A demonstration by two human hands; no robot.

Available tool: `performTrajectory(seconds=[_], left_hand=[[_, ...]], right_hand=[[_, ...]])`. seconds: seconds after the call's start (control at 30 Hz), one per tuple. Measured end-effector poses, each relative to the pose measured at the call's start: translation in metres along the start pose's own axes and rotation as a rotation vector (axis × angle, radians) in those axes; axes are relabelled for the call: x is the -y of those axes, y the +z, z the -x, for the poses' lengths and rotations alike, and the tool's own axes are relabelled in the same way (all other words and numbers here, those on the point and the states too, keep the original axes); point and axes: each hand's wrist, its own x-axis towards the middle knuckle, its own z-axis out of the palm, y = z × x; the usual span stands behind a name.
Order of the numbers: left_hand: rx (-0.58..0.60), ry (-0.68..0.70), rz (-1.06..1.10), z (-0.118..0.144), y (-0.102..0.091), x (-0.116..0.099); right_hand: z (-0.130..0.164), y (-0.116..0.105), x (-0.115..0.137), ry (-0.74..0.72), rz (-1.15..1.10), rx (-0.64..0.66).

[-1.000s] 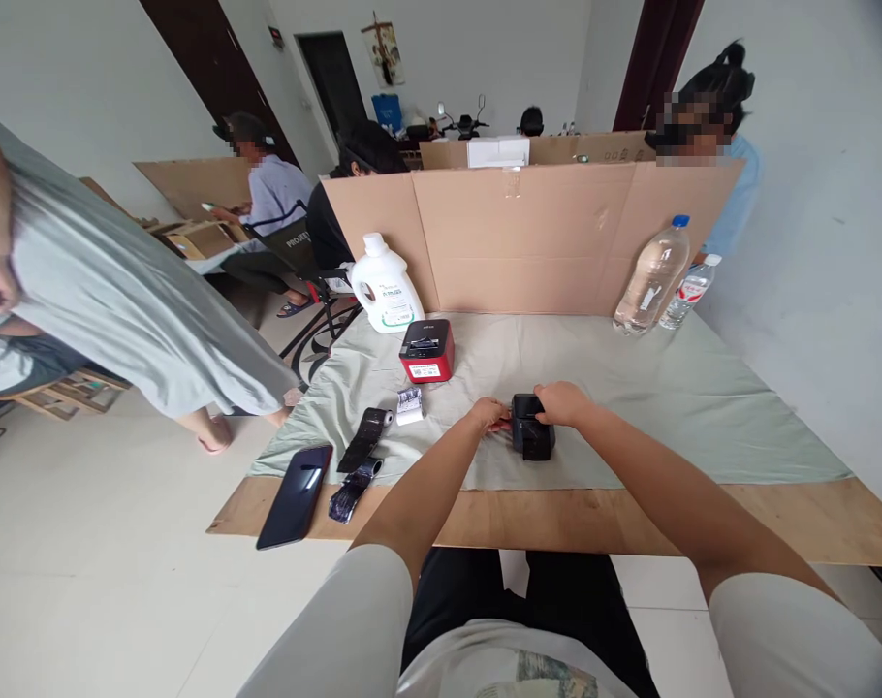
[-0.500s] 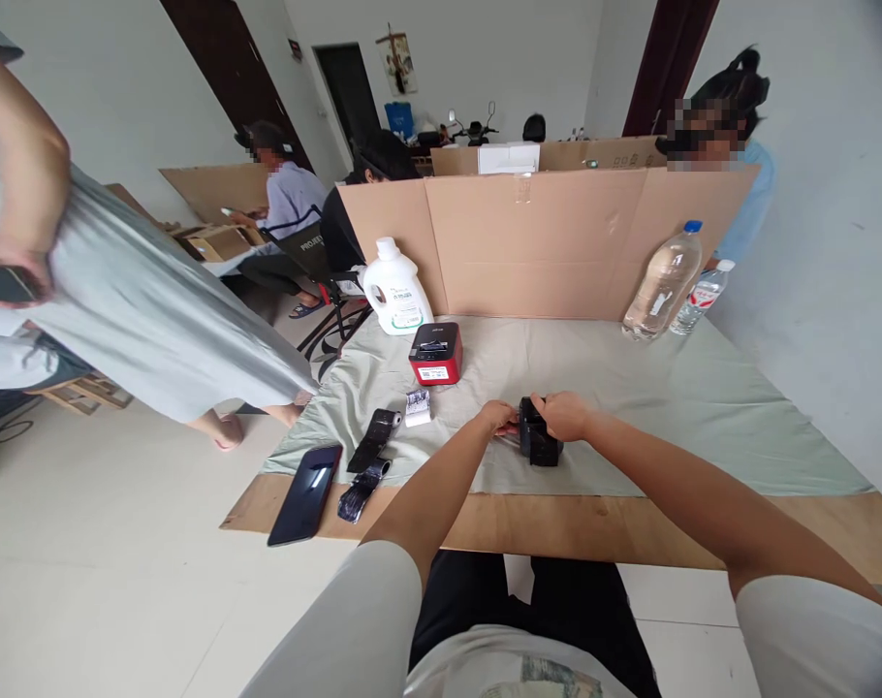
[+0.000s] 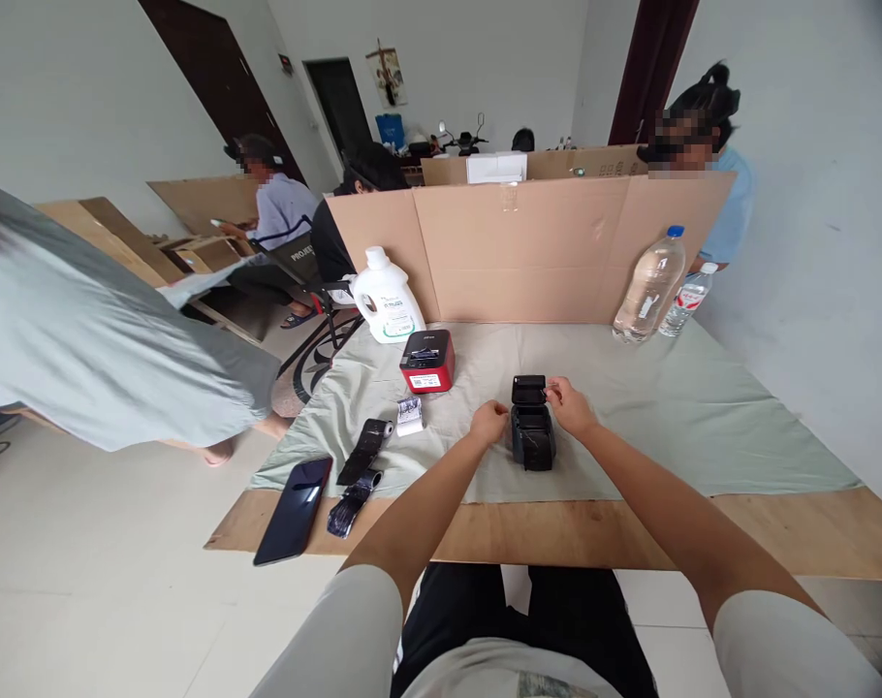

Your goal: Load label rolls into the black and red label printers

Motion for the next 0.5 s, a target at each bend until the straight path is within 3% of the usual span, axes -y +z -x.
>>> performTrajectory(seconds=[0.1,0.17,0.2,0.4,0.5], left_hand=[[-0.141,0.341,-0.214,0.008,0.008,-0.009],[-0.123,0.544,-0.38,0.01,0.013,-0.018],[-0.088,0.583,-0.443,0.01,0.016,-0.025],[0.061,0.461,-0.984,0.001,0.028,-0.063],[0.048,0.48,-1.128,-0.001,0.033,-0.069]], right_hand=[[0.013,0.014,-0.012,0.034,-0.27,-0.066],[0.025,0.025,-0.018,0.065,-0.334,-0.13],[0.031,0.031,-0.02,0.084,-0.344,-0.163],[0.07,0.059,-0.025,0.13,-0.359,-0.31],[0.076,0.066,-0.026,0.113,-0.366,-0.354]])
